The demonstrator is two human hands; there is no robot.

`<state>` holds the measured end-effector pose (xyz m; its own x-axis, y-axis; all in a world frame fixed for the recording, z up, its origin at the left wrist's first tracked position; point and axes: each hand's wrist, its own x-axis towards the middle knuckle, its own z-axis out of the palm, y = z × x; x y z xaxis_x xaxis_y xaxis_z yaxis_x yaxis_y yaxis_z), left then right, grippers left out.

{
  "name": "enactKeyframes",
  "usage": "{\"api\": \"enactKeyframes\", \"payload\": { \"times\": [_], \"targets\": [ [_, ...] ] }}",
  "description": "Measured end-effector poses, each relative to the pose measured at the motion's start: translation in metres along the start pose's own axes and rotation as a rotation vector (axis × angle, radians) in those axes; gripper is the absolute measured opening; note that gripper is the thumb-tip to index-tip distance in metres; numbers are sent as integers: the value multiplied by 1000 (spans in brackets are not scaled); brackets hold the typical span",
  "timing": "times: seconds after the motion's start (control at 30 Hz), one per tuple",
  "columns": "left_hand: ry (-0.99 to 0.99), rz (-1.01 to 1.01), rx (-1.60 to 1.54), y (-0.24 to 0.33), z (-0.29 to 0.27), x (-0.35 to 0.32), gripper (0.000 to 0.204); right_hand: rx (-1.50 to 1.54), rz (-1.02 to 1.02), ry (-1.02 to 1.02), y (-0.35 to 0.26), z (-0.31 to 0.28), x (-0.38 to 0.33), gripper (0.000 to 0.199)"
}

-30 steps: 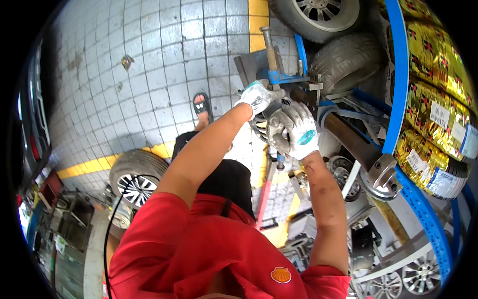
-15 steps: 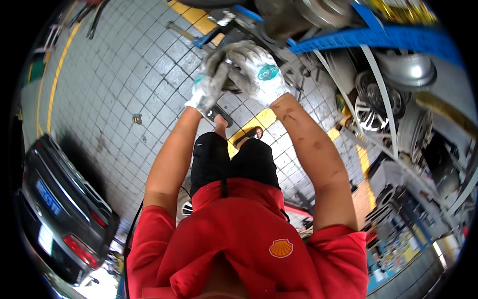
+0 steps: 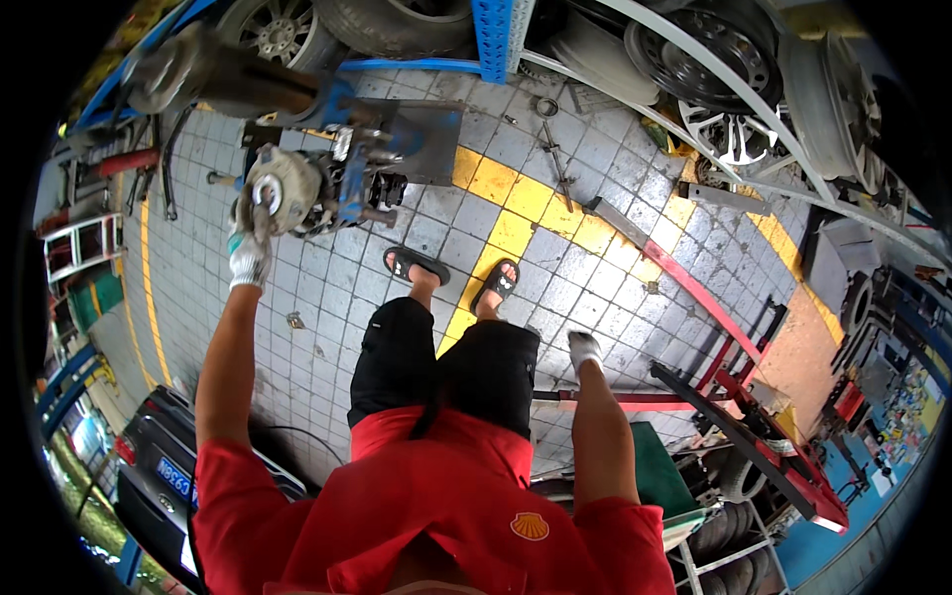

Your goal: The person mounts a wheel hub assembly onto a blue stand, then repeatedly attaches and detaches a brake rotor and caliper bracket using both hands. The person walks to the floor to pick up a pneumatic impact wrench and a socket, then returns to the stand to continue handling the rotor and bracket.

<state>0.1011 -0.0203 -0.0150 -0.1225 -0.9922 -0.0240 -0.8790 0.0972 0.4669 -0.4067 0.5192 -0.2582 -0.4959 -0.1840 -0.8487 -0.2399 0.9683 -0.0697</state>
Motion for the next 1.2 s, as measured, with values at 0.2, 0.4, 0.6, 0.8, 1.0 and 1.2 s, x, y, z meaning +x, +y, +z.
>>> {"api": "enactKeyframes", "payload": {
  "times": [0.2,0.4,0.6,0.8,1.0,1.2],
  "targets": [
    [26,261,291,8,6,7,60,550,185,-7,78,9,8,30],
    [128,71,-11,-36,35,-13,67,-31,-199,-30,14,35,195,48],
    [43,114,118,-18,45,-10,77,80,-633,390,-203,54,458,57],
    [35,82,279,2,55,-12,88,214,-372,169,-294,86,575,42],
    [85,72,207,15,66,-16,100,463,-297,-108,-250,127,463,43],
    [162,91,75,5,52,-3,79,971,-304,-401,-241,103,101,49]
  ]
}}
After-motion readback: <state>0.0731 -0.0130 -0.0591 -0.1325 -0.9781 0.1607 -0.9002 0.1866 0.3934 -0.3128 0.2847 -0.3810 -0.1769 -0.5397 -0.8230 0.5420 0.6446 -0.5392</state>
